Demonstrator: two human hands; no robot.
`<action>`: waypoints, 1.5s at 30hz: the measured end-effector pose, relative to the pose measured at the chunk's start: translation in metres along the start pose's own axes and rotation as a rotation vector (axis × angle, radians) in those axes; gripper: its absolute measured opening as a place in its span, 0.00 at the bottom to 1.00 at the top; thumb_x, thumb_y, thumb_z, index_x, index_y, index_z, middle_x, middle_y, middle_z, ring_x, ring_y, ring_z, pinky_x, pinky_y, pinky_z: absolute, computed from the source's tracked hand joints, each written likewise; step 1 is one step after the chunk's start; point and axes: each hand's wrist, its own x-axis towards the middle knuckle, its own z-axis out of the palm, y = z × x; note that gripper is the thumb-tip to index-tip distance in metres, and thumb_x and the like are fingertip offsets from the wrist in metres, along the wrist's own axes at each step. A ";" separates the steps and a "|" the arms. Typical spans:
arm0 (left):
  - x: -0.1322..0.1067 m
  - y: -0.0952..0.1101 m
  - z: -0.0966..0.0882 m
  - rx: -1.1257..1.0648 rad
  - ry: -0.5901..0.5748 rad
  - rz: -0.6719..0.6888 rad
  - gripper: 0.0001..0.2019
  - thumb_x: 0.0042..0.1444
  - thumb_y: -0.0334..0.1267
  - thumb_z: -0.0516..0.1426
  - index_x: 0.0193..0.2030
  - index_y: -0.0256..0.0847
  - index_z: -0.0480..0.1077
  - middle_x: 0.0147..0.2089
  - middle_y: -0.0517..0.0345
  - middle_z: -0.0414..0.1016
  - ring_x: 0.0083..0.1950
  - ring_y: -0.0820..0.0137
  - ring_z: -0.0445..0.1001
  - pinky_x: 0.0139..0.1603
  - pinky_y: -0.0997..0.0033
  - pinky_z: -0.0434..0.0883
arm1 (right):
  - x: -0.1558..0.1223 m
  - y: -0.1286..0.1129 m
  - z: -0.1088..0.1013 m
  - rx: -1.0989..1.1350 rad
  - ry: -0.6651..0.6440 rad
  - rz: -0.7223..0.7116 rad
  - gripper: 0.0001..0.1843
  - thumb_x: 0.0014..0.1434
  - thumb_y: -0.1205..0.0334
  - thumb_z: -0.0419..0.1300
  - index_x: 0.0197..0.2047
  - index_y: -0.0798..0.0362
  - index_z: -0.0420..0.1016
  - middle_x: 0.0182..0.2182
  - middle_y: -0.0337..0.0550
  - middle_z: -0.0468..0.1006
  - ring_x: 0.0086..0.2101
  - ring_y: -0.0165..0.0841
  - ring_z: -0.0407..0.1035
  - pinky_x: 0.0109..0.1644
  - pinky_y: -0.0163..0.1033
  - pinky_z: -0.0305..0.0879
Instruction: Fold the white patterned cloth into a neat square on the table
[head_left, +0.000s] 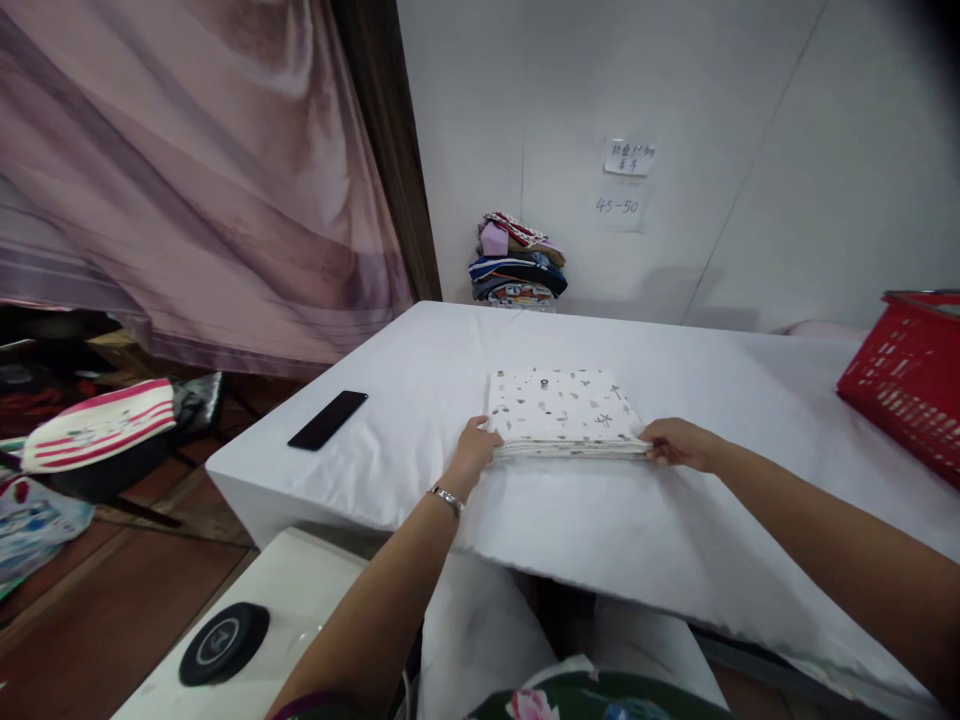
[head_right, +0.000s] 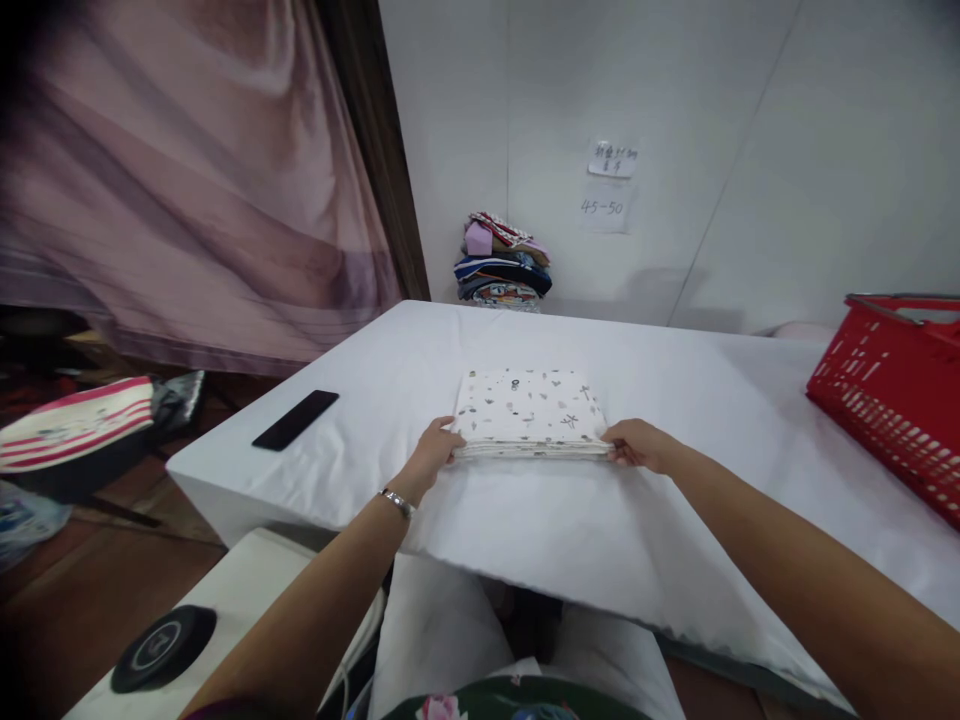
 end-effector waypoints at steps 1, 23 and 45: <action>0.000 -0.001 0.000 0.011 0.005 0.000 0.30 0.40 0.29 0.60 0.54 0.38 0.61 0.38 0.56 0.68 0.26 0.79 0.63 0.24 0.79 0.59 | 0.000 0.004 0.001 0.004 -0.008 -0.009 0.08 0.47 0.69 0.63 0.29 0.55 0.66 0.20 0.38 0.71 0.20 0.27 0.69 0.19 0.28 0.65; 0.025 0.066 0.002 0.011 0.023 -0.007 0.30 0.41 0.27 0.59 0.55 0.35 0.62 0.35 0.52 0.68 0.29 0.73 0.66 0.28 0.75 0.64 | 0.004 -0.044 -0.003 0.104 0.027 -0.161 0.31 0.48 0.74 0.61 0.55 0.56 0.56 0.22 0.41 0.73 0.21 0.32 0.69 0.27 0.38 0.72; -0.008 0.006 -0.001 0.169 -0.008 0.022 0.35 0.43 0.29 0.59 0.60 0.35 0.55 0.41 0.52 0.69 0.30 0.76 0.66 0.26 0.78 0.62 | -0.006 0.008 0.007 -0.045 0.051 -0.099 0.34 0.46 0.68 0.63 0.56 0.58 0.57 0.23 0.40 0.73 0.23 0.32 0.70 0.28 0.37 0.73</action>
